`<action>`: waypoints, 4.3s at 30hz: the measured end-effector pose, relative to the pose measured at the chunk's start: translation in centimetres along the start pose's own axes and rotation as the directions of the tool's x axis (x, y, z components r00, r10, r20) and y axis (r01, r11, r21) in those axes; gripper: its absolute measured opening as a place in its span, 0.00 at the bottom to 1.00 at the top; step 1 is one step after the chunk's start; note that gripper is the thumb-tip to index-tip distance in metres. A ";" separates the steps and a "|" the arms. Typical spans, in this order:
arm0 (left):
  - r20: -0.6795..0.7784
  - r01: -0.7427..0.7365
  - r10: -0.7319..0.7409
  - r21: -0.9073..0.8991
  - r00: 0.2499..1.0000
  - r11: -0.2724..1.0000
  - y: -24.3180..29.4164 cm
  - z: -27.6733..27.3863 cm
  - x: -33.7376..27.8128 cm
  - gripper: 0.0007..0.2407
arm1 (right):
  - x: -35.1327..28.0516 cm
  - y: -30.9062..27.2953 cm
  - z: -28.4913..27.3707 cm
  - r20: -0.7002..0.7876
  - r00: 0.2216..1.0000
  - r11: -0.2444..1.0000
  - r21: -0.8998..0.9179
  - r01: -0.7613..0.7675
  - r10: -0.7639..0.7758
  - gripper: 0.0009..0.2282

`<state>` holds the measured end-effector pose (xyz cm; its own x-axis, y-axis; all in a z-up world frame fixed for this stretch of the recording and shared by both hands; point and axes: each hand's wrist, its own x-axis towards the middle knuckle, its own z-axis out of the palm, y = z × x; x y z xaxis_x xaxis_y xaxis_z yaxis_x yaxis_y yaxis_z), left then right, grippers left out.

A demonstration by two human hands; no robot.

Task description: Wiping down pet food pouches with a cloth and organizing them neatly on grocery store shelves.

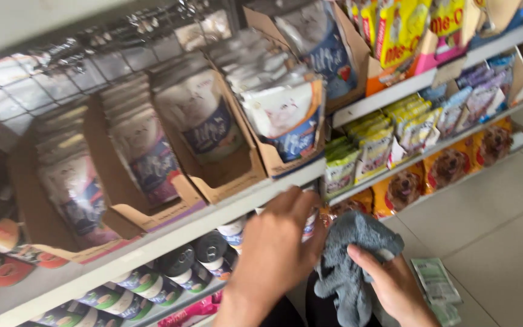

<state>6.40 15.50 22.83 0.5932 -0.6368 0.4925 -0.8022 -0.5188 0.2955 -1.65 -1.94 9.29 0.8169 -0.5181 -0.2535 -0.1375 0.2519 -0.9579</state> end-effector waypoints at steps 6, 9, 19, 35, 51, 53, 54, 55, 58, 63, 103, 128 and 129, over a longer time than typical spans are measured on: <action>0.609 0.544 -0.150 -0.537 0.779 0.644 3.1 11.3 0.1 0.43 | 2.8 6.5 -7.0 -0.072 0.899 0.751 0.523 0.403 -0.432 0.17; 0.380 0.382 -0.082 -0.846 0.921 0.372 1.1 25.0 -2.0 0.09 | 4.3 6.7 -13.1 0.264 0.803 0.774 0.534 0.340 -0.535 0.24; 0.572 0.563 -0.026 -0.798 0.820 0.215 9.7 39.9 -2.5 0.04 | 6.9 13.8 -25.3 0.034 0.939 0.916 -0.209 0.342 -0.343 0.11; 0.967 0.853 -0.181 -0.243 0.177 -0.462 2.7 47.8 -10.2 0.23 | 13.4 43.1 -23.2 0.214 0.961 -0.080 -0.970 0.230 0.172 0.18; 0.867 0.814 -0.498 -0.266 -0.032 -0.516 0.4 48.4 -8.5 0.25 | 21.2 29.1 -29.0 0.264 0.879 0.723 -0.680 -0.122 0.397 0.05; 0.939 0.745 -0.341 -0.258 0.043 -0.615 -0.6 48.5 -8.5 0.24 | 20.4 23.3 -29.2 0.401 0.827 0.787 -0.612 -0.077 0.393 0.09; 0.976 0.674 -0.181 -0.213 0.119 -0.708 -1.2 48.4 -8.7 0.24 | 19.7 20.6 -29.1 0.534 0.752 0.845 -0.532 -0.056 0.386 0.14; 0.974 0.672 -0.183 -0.223 0.132 -0.706 -1.0 48.4 -9.1 0.24 | 19.3 19.1 -28.5 0.536 0.754 0.844 -0.535 -0.044 0.379 0.14; 0.992 0.609 -0.026 -0.095 0.121 -0.787 0.3 46.8 -9.2 0.25 | 18.7 15.9 -26.9 0.576 0.754 0.872 -0.490 0.010 0.315 0.16; 0.991 0.528 0.042 -0.030 0.124 -0.848 3.9 40.7 -6.9 0.35 | 18.0 15.8 -24.2 0.269 0.950 0.801 -0.528 0.281 -0.156 0.08; 0.530 0.480 -0.184 -0.839 0.828 -0.255 6.3 33.9 -3.0 0.21 | 9.3 15.4 -9.9 0.108 0.809 0.789 -0.180 0.588 -0.578 0.32; 0.619 0.690 -0.364 -0.716 0.696 0.104 8.7 33.7 -3.9 0.27 | 3.7 14.5 -9.7 -0.293 0.907 0.952 0.135 -0.275 0.304 0.31; 0.627 0.687 -0.324 -0.718 0.709 0.114 8.5 33.5 -3.6 0.27 | 3.6 14.3 -9.8 -0.313 0.896 0.949 0.120 -0.291 0.314 0.31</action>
<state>-0.30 -5.74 -3.89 0.7222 -0.6410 -0.2598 0.2678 -0.0871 0.9595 -6.11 -8.20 -6.60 0.5136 -0.6412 -0.5702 -0.3012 0.4876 -0.8195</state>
